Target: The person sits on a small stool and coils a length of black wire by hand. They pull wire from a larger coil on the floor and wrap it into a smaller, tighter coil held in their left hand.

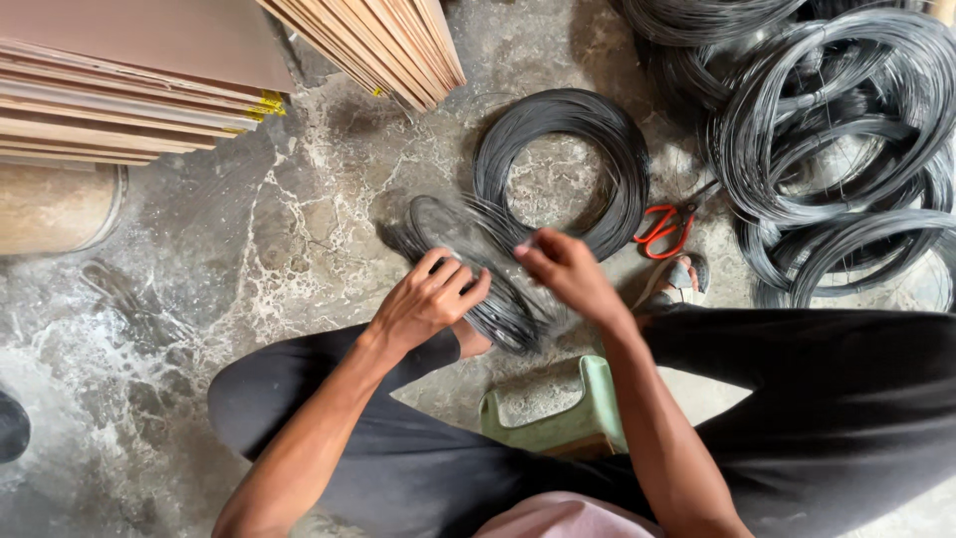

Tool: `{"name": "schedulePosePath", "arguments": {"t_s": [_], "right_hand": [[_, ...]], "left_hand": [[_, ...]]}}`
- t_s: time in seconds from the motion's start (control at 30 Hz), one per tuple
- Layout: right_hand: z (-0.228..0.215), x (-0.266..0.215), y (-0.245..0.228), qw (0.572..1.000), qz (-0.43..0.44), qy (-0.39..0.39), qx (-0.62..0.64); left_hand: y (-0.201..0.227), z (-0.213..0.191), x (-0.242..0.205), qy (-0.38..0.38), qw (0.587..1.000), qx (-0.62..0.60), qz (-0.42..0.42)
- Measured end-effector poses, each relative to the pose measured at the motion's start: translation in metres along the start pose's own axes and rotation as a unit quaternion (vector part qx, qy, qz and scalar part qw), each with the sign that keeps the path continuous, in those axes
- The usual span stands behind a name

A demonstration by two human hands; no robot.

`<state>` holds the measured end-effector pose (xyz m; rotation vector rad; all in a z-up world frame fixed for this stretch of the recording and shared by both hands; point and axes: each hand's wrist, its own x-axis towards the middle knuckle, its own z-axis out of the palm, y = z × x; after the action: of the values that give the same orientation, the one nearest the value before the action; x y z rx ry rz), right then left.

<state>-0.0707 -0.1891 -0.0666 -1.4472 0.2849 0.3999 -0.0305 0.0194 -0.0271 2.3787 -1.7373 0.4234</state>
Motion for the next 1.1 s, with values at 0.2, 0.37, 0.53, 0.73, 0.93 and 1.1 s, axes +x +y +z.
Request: {"name": "schedulePosePath", "arguments": {"t_s": [0.2,0.37,0.53,0.73,0.93,1.1], "right_hand": [[0.047,-0.034,-0.003,0.979,-0.057,-0.025,-0.192],[0.059,-0.039,-0.007,0.978,-0.079,-0.004,-0.196],[0.060,-0.045,-0.046,0.975,-0.125,-0.012,-0.184],[-0.001,-0.003,0.000,0.967,-0.086,-0.135,-0.198],[-0.052,0.085,0.100,0.882,-0.075,0.302,-0.354],[-0.076,0.143,0.205,0.860,-0.002,0.199,-0.471]], "left_hand": [[0.005,0.010,-0.012,0.064,0.998,0.010,-0.011],[0.005,0.008,-0.010,0.108,0.992,0.050,-0.034],[0.003,0.007,-0.004,0.149,0.981,0.110,-0.049],[0.003,0.004,0.000,0.080,0.996,0.038,-0.022],[-0.003,-0.008,0.009,0.073,0.996,0.036,-0.020],[-0.009,-0.014,0.015,0.060,0.997,0.033,-0.033]]}}
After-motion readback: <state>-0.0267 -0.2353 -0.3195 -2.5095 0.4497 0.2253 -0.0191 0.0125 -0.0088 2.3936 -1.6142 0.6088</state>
